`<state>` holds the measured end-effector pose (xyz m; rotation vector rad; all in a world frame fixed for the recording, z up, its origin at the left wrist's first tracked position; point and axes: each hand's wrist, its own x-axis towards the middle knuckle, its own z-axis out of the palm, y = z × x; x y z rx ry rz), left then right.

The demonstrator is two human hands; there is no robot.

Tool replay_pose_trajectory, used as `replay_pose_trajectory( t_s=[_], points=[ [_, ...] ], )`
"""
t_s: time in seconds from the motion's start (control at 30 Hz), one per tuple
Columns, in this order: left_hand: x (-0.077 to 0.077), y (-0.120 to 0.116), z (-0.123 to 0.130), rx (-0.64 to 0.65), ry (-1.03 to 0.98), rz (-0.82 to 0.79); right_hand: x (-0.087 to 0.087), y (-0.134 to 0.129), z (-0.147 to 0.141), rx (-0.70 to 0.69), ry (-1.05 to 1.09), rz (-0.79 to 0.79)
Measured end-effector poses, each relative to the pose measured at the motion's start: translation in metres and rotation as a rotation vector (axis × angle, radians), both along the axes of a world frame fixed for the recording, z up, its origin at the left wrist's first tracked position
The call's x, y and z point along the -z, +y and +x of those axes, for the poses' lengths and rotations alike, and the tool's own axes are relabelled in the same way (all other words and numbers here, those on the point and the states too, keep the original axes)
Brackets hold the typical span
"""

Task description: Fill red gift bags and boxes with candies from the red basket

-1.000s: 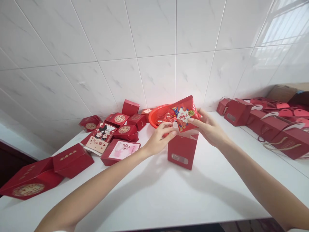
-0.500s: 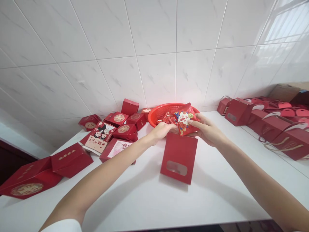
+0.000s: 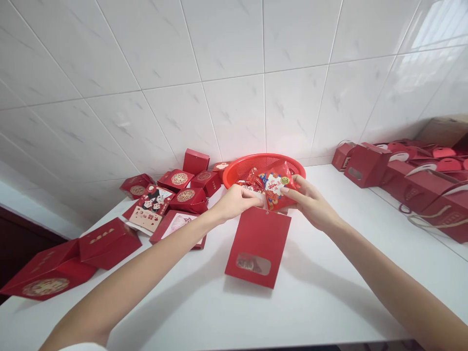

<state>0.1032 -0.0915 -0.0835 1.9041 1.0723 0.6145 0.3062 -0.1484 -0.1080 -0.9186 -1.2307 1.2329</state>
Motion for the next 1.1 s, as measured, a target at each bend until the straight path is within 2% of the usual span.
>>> replay_pose_trajectory(
  t_s=[0.2,0.5,0.63,0.77,0.87,0.97,1.1],
  points=[
    [-0.007,-0.009,-0.011,0.104,-0.109,-0.040,-0.012,-0.007,0.003,-0.037,-0.134,0.213],
    [-0.004,-0.015,-0.033,0.194,-0.104,-0.161,-0.025,-0.008,-0.007,-0.138,-0.427,0.218],
    [-0.001,-0.017,-0.044,0.185,-0.124,-0.250,-0.036,-0.004,-0.007,-0.289,-0.546,0.202],
    [0.000,-0.019,-0.053,0.247,-0.190,-0.322,-0.052,0.001,-0.006,-0.405,-0.765,0.228],
    [0.000,-0.020,-0.056,0.265,-0.170,-0.306,-0.064,0.007,-0.010,-0.502,-0.920,0.217],
    [0.002,-0.019,-0.058,0.231,-0.150,-0.254,-0.071,0.017,-0.020,-0.642,-0.999,0.178],
    [0.008,-0.017,-0.058,0.183,-0.159,-0.229,-0.069,0.037,-0.044,-0.771,-1.198,0.164]
  ],
)
